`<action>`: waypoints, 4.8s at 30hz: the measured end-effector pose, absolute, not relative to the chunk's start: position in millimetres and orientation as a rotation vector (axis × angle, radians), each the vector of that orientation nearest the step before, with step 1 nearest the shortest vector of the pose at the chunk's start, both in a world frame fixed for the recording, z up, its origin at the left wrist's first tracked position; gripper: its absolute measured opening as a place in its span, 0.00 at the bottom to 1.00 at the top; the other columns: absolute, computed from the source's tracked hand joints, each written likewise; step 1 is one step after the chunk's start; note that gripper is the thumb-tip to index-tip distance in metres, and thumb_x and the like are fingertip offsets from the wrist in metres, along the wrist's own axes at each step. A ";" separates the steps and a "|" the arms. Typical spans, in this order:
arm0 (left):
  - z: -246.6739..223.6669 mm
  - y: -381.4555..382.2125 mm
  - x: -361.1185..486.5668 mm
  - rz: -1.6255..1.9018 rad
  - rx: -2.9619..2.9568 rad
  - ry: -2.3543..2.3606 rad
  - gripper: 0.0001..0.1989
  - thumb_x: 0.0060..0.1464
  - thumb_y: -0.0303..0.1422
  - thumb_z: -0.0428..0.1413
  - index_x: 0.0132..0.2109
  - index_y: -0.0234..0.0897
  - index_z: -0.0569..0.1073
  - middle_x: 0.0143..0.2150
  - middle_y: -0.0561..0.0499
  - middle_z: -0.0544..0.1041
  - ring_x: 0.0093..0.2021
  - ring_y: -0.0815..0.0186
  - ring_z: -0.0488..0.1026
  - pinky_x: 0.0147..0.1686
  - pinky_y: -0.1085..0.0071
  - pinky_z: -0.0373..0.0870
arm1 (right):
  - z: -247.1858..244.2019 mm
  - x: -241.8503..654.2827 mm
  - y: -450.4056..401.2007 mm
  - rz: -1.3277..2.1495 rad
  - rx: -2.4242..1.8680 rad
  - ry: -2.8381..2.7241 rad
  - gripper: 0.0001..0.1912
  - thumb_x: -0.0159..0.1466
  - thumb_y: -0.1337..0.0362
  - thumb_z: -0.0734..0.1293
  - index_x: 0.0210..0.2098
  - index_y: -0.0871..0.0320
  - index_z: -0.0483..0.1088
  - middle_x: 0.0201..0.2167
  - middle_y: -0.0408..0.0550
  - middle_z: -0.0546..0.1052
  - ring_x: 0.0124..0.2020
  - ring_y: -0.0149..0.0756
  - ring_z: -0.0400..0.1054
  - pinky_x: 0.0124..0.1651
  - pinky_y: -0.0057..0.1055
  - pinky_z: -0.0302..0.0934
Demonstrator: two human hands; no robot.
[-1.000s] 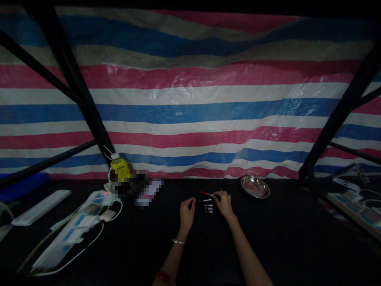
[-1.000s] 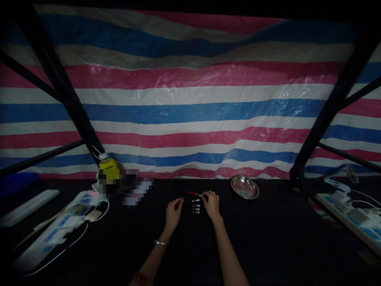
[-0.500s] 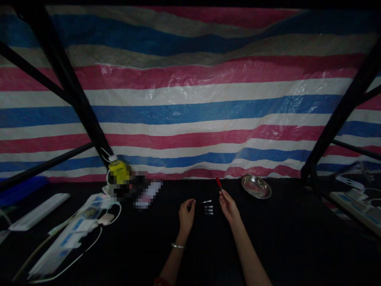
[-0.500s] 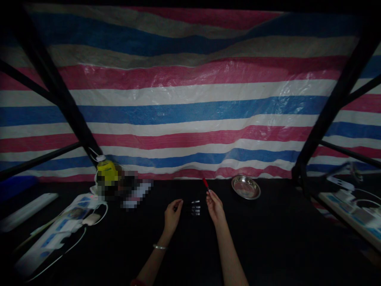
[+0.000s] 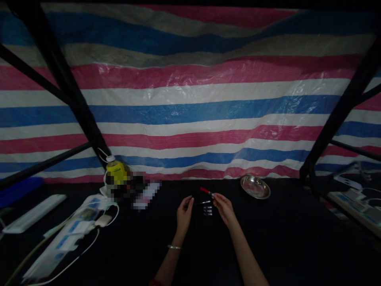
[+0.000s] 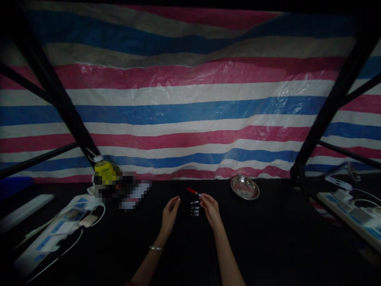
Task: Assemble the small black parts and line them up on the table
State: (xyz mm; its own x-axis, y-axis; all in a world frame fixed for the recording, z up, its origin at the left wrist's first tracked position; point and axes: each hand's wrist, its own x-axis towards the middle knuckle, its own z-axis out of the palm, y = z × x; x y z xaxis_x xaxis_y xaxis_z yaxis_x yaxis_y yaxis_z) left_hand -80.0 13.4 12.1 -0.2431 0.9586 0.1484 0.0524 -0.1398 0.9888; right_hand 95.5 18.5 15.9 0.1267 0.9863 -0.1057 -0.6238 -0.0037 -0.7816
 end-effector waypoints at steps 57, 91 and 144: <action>3.0 36.0 -85.3 1.253 1.895 1.504 0.14 0.52 0.34 0.48 0.39 0.41 0.76 0.40 0.49 0.77 0.44 0.60 0.71 0.49 0.58 0.64 | 2.7 133.7 9.2 0.215 -1.794 -1.229 0.09 0.55 0.64 0.61 0.30 0.54 0.73 0.23 0.47 0.71 0.33 0.41 0.62 0.37 0.33 0.53; 0.6 39.2 -84.0 1.254 1.895 1.542 0.10 0.52 0.33 0.49 0.34 0.39 0.76 0.37 0.49 0.77 0.41 0.60 0.71 0.46 0.60 0.65 | 5.9 119.1 1.5 0.087 -1.949 -1.572 0.12 0.62 0.64 0.61 0.40 0.48 0.74 0.46 0.49 0.70 0.49 0.40 0.60 0.47 0.35 0.51; -9.1 40.7 -88.5 1.457 1.471 1.555 0.14 0.47 0.28 0.47 0.42 0.34 0.72 0.37 0.46 0.75 0.32 0.66 0.74 0.35 0.67 0.71 | 21.4 110.6 4.0 -0.260 -1.965 -1.788 0.12 0.64 0.61 0.56 0.38 0.59 0.69 0.42 0.55 0.69 0.46 0.43 0.59 0.46 0.36 0.50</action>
